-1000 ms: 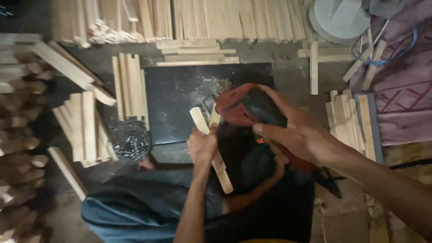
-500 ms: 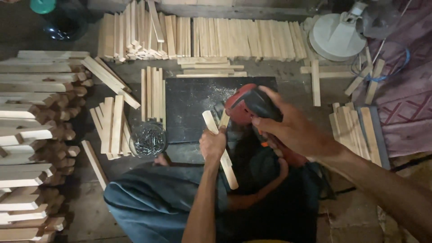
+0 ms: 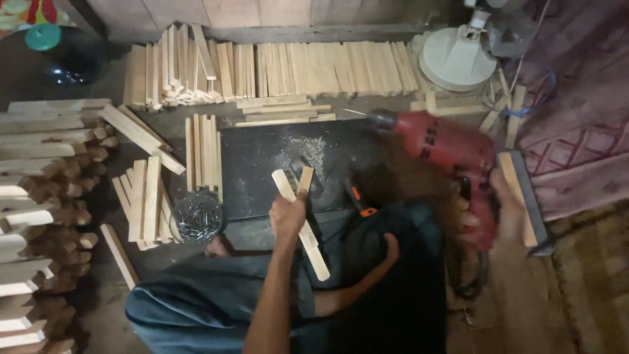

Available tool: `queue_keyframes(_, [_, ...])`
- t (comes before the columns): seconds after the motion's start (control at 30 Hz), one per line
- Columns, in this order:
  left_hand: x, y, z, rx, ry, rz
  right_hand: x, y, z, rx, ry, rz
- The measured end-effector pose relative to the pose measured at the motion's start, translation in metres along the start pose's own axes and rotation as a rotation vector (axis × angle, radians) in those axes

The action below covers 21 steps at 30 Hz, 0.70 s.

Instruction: Assembling wooden slats into a larger structure using a power drill and screws while sitting on the floor.

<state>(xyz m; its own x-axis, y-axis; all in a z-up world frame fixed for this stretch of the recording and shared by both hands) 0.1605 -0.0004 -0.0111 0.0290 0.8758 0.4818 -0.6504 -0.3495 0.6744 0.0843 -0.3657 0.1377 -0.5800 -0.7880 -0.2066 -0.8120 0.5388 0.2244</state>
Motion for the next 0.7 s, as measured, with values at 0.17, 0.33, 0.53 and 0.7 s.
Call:
queue_keyframes(0.17, [-0.007,-0.017,-0.01,0.027,0.02,-0.025,0.118,-0.091,0.186,-0.309,-0.855,-0.294])
queue_keyframes(0.33, [-0.007,-0.018,-0.009,0.037,-0.033,-0.008,0.132,-0.101,0.197,-0.322,-0.834,-0.209])
queue_keyframes(0.53, [-0.001,0.0,0.002,0.046,0.015,-0.031,0.176,-0.138,0.238,-0.297,-0.85,-0.202])
queue_keyframes(0.7, [-0.011,-0.034,-0.014,0.049,0.079,-0.015,0.191,-0.139,0.248,-0.11,-0.056,-0.135])
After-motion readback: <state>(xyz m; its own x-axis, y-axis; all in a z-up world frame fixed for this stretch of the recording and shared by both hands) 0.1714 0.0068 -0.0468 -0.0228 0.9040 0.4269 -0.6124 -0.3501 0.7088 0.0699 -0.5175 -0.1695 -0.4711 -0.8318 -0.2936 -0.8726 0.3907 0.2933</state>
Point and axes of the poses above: each hand's wrist, its own y-axis away from the middle knuckle, its own x-axis out of the back of the hand, z = x × y, the point moved 3 cm from there along -y, towards the middle knuckle, and after that the axes turned 7 degrees about x, right-handed, at the moved point
